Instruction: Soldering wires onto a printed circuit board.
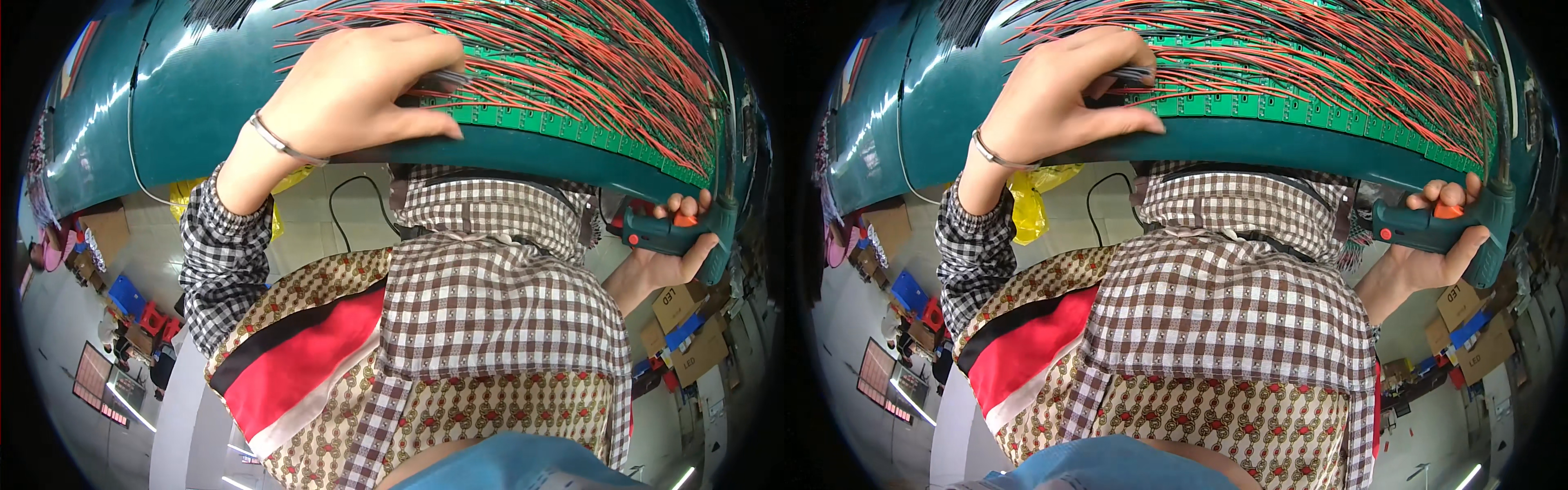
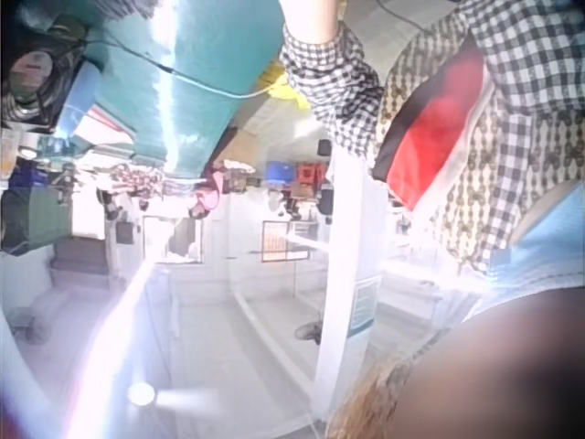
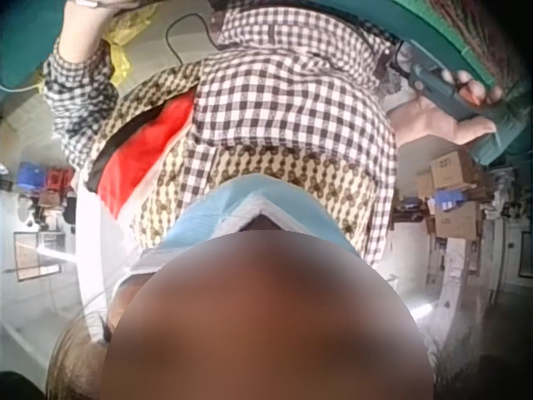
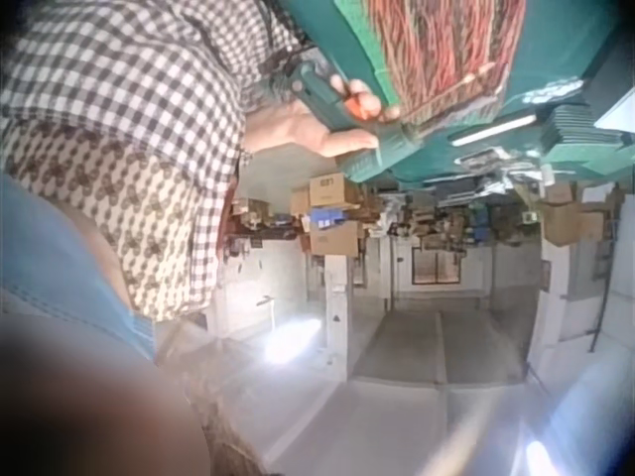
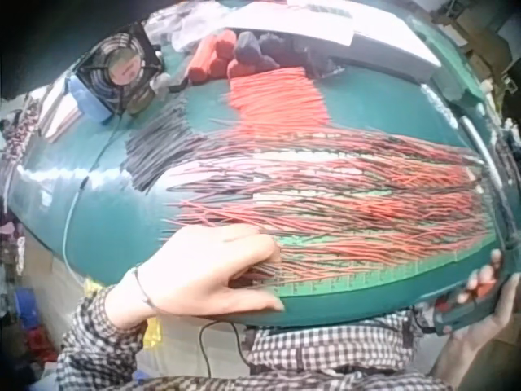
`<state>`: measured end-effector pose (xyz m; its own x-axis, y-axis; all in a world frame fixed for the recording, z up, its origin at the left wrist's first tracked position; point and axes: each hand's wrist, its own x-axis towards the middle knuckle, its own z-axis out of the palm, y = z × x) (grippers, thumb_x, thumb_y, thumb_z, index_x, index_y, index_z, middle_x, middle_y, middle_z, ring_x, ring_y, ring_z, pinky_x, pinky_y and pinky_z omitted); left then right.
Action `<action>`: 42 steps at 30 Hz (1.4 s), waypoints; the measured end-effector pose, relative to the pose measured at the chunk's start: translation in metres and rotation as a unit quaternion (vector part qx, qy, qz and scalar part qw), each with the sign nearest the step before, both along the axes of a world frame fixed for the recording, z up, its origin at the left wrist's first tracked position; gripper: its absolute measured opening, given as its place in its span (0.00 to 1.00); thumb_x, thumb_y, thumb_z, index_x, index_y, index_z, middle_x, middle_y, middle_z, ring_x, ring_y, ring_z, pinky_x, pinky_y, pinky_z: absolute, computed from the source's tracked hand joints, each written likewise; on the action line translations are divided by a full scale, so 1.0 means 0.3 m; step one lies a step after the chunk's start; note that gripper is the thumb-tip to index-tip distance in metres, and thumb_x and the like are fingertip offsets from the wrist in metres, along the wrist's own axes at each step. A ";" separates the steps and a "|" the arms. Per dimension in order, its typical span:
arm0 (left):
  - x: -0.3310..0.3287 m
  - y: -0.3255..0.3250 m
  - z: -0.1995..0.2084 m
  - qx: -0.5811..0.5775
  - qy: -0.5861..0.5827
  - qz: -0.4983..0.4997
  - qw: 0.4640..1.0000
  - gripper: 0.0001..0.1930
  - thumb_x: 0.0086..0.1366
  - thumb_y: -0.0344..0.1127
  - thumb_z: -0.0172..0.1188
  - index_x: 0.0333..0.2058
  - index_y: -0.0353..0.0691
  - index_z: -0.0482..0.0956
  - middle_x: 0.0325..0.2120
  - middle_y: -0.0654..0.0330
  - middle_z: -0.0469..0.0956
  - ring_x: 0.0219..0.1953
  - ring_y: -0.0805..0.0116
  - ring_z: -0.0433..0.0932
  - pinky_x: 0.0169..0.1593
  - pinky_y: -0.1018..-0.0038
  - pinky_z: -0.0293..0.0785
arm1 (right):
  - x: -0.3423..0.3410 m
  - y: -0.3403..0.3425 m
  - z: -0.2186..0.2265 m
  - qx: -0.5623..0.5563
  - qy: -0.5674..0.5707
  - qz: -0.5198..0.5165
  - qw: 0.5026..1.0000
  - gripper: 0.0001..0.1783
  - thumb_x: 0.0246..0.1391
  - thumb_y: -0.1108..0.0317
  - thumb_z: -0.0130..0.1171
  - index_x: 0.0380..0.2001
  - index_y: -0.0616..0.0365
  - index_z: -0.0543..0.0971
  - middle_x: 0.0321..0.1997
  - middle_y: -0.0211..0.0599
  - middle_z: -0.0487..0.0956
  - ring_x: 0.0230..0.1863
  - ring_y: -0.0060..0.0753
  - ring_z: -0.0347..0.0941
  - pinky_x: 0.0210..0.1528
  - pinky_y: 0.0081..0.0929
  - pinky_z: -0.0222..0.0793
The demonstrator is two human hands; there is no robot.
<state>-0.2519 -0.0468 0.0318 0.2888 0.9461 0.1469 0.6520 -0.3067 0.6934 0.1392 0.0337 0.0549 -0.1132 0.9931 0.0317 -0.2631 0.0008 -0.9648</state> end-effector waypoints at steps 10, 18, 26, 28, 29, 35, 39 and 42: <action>-0.009 0.029 -0.011 -0.029 -0.048 -0.029 0.998 0.09 0.58 0.30 0.65 0.35 0.39 0.73 0.27 0.59 0.75 0.28 0.64 0.76 0.32 0.72 0.72 | -0.012 -0.008 0.004 -0.006 0.017 0.026 1.000 0.34 0.62 0.44 0.50 0.55 0.67 0.69 0.38 0.40 0.78 0.41 0.38 0.74 0.35 0.31 0.78; -0.031 0.053 0.079 -0.177 -0.083 -0.008 0.981 0.11 0.54 0.27 0.59 0.38 0.38 0.73 0.29 0.52 0.76 0.31 0.54 0.77 0.34 0.67 0.72 | -0.014 -0.008 0.007 -0.006 0.010 0.026 1.000 0.34 0.62 0.44 0.50 0.55 0.67 0.69 0.38 0.40 0.78 0.41 0.38 0.74 0.35 0.31 0.78; -0.032 0.053 -0.001 0.249 -0.120 -0.091 0.957 0.12 0.54 0.27 0.60 0.38 0.38 0.74 0.27 0.51 0.76 0.29 0.54 0.77 0.33 0.68 0.73 | -0.012 -0.007 0.008 -0.015 0.037 0.051 0.998 0.34 0.63 0.44 0.48 0.56 0.66 0.68 0.39 0.40 0.77 0.41 0.37 0.73 0.37 0.33 0.76; -0.015 0.018 0.153 -0.164 -0.065 0.063 0.982 0.13 0.58 0.33 0.63 0.42 0.40 0.75 0.30 0.50 0.77 0.32 0.53 0.79 0.36 0.67 0.74 | 0.002 -0.008 0.010 -0.010 0.030 0.051 0.998 0.34 0.63 0.44 0.48 0.56 0.66 0.68 0.40 0.40 0.77 0.41 0.37 0.73 0.37 0.34 0.76; -0.018 0.003 0.142 -0.164 -0.064 0.064 0.982 0.13 0.58 0.33 0.63 0.42 0.40 0.75 0.30 0.50 0.77 0.32 0.53 0.79 0.36 0.67 0.74 | 0.003 -0.007 0.010 -0.007 0.026 0.059 0.998 0.34 0.63 0.44 0.48 0.56 0.66 0.68 0.40 0.40 0.77 0.41 0.37 0.73 0.38 0.34 0.76; -0.061 -0.083 0.161 -0.087 -0.001 0.094 0.992 0.12 0.69 0.25 0.45 0.47 0.32 0.75 0.33 0.54 0.70 0.37 0.62 0.70 0.45 0.77 0.65 | -0.012 -0.003 0.006 -0.005 0.023 0.054 0.998 0.34 0.62 0.44 0.49 0.56 0.66 0.68 0.39 0.40 0.77 0.41 0.37 0.73 0.37 0.32 0.77; -0.066 -0.115 0.190 -0.104 0.041 0.085 0.990 0.16 0.61 0.16 0.50 0.47 0.32 0.77 0.33 0.55 0.69 0.35 0.65 0.69 0.41 0.78 0.65 | -0.018 -0.011 0.001 -0.004 0.029 0.048 0.998 0.34 0.62 0.45 0.49 0.56 0.67 0.68 0.39 0.40 0.77 0.41 0.37 0.72 0.36 0.32 0.77; -0.071 -0.147 0.190 -0.088 0.046 0.071 0.993 0.18 0.56 0.16 0.54 0.47 0.32 0.78 0.31 0.55 0.69 0.33 0.63 0.71 0.38 0.76 0.68 | -0.020 -0.011 -0.001 -0.001 0.028 0.051 0.998 0.34 0.62 0.44 0.49 0.56 0.67 0.68 0.39 0.39 0.77 0.40 0.37 0.72 0.36 0.31 0.77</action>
<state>-0.2732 -0.0910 0.0888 0.1548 0.9869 -0.0445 0.7435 -0.0867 0.6631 0.1332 0.0306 0.0546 -0.2127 0.9764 0.0382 -0.3156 -0.0316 -0.9484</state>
